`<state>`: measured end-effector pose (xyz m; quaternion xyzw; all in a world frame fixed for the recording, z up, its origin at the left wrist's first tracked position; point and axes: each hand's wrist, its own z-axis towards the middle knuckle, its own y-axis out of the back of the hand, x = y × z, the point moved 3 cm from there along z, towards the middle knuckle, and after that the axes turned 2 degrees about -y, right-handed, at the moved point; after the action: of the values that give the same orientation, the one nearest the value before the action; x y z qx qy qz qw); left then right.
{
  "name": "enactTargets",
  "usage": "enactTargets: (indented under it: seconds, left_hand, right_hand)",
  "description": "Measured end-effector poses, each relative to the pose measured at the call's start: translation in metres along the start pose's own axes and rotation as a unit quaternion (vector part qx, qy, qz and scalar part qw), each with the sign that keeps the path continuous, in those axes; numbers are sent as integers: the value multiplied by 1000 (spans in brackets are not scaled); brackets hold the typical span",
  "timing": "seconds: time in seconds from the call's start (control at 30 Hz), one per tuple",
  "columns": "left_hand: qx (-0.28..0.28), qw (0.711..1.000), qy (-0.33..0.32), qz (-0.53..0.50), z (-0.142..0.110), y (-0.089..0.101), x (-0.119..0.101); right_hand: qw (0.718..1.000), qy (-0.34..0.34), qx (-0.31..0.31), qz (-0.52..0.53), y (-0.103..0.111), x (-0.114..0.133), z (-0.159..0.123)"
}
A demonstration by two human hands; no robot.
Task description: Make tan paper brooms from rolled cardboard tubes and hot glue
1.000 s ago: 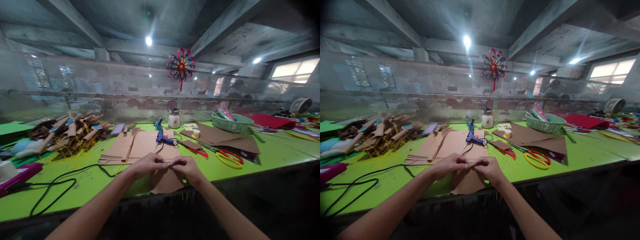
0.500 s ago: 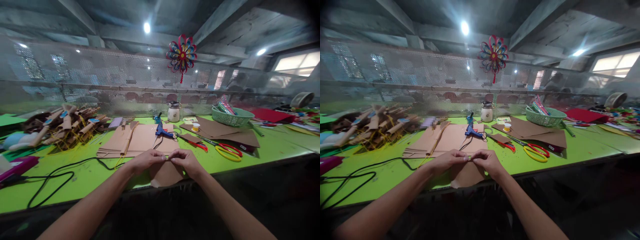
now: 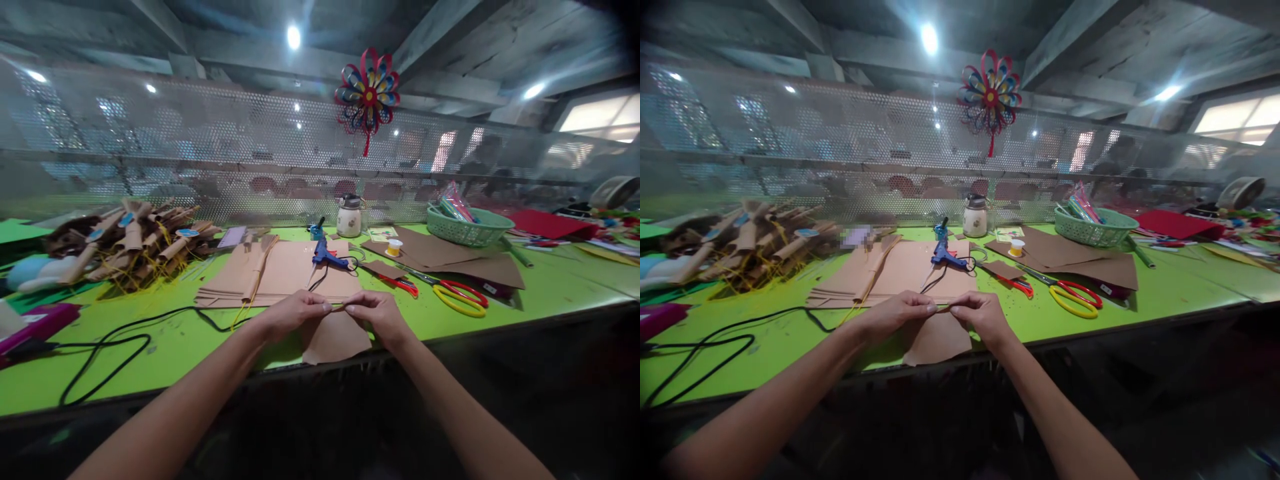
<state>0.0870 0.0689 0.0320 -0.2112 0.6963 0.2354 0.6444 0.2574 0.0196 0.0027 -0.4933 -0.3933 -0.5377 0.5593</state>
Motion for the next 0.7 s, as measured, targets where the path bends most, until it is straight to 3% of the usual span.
enactTargets:
  seconds: [0.1,0.27,0.7]
  left_hand:
    - [36,999,-19,32,-1,-2,-3]
    - [41,996,-35,75,-2,-2,-5]
    - [38,996,-30,71,-4,-3,-5]
  right_hand:
    - [1000,3,-5,7,2,-2,0]
    - [1000,8,-2,30,5,-6,1]
    - [999,-7,0,49,2,-4,0]
